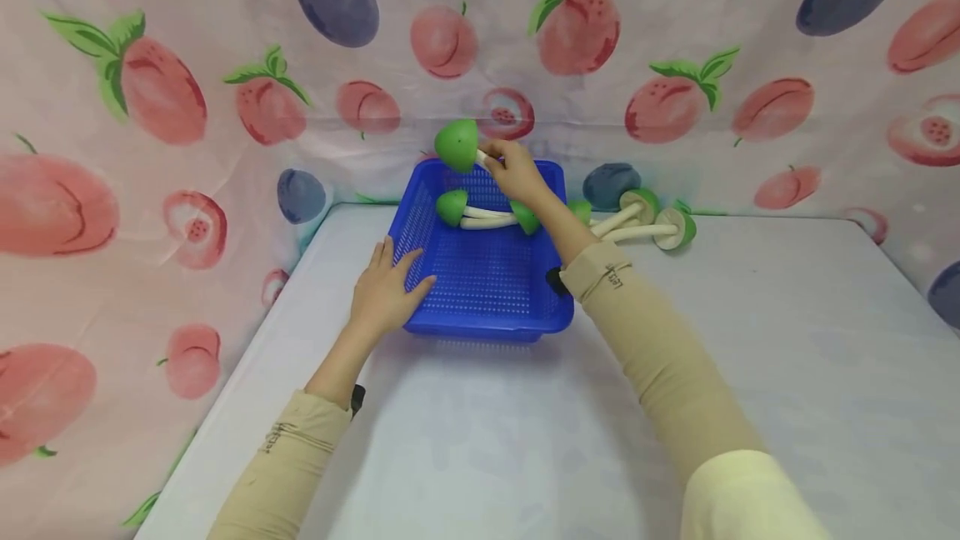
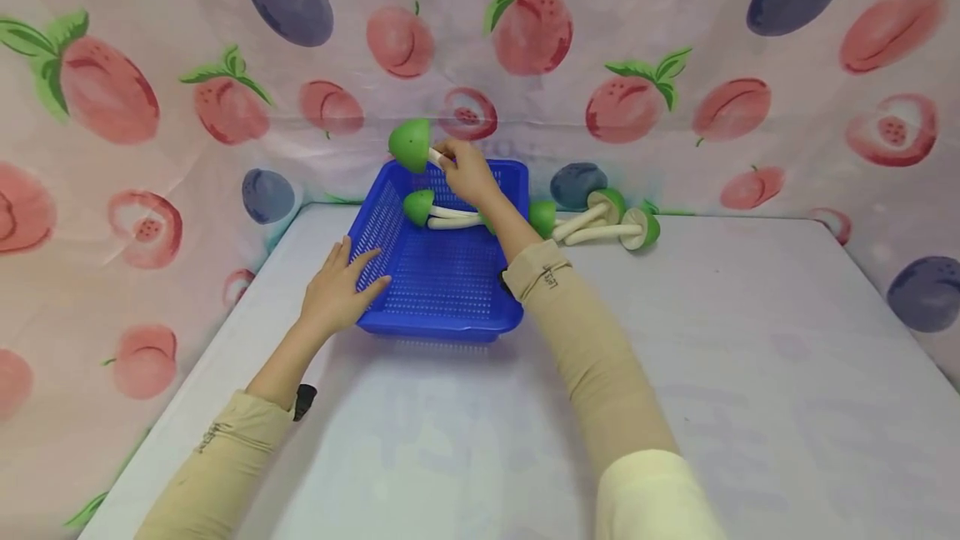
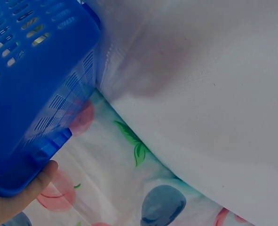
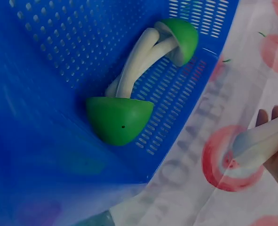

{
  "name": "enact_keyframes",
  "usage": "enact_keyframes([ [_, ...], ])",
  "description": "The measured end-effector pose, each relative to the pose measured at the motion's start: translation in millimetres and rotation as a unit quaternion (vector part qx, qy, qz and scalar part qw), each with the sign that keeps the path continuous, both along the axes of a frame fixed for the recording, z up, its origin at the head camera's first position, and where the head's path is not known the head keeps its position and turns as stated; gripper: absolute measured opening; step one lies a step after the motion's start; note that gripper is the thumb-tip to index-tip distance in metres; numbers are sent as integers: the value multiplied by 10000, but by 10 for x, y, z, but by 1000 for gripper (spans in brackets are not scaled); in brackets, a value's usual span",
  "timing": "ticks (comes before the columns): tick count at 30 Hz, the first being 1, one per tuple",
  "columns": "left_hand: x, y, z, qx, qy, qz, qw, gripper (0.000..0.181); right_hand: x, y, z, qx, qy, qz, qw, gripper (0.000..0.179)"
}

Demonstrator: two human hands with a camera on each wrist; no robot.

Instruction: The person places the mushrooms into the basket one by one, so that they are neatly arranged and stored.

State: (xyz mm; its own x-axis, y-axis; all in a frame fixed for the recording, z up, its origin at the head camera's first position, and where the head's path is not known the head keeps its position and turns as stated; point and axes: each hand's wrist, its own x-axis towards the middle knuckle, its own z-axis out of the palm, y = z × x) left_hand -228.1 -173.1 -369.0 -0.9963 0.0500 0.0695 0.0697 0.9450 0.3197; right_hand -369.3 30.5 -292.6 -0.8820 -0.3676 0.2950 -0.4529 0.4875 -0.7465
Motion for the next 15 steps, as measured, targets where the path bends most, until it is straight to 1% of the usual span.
enact_keyframes([
  [2,-1,7,-4,13,0,17,10000,62,-13,-40,-18,-87,-42,57,9999,31],
  [6,-4,13,-5,32,-14,42,10000,61,-51,-86,-65,-9,-122,112,9999,30],
  [10,-7,19,-6,45,-34,36,10000,62,-113,-61,-136,262,-60,317,9991,29],
  [13,0,16,-5,55,-52,48,10000,62,-171,-57,-213,292,57,497,9983,28],
  [15,7,14,-4,70,-47,55,9999,62,-202,-71,-279,326,94,511,9981,28],
])
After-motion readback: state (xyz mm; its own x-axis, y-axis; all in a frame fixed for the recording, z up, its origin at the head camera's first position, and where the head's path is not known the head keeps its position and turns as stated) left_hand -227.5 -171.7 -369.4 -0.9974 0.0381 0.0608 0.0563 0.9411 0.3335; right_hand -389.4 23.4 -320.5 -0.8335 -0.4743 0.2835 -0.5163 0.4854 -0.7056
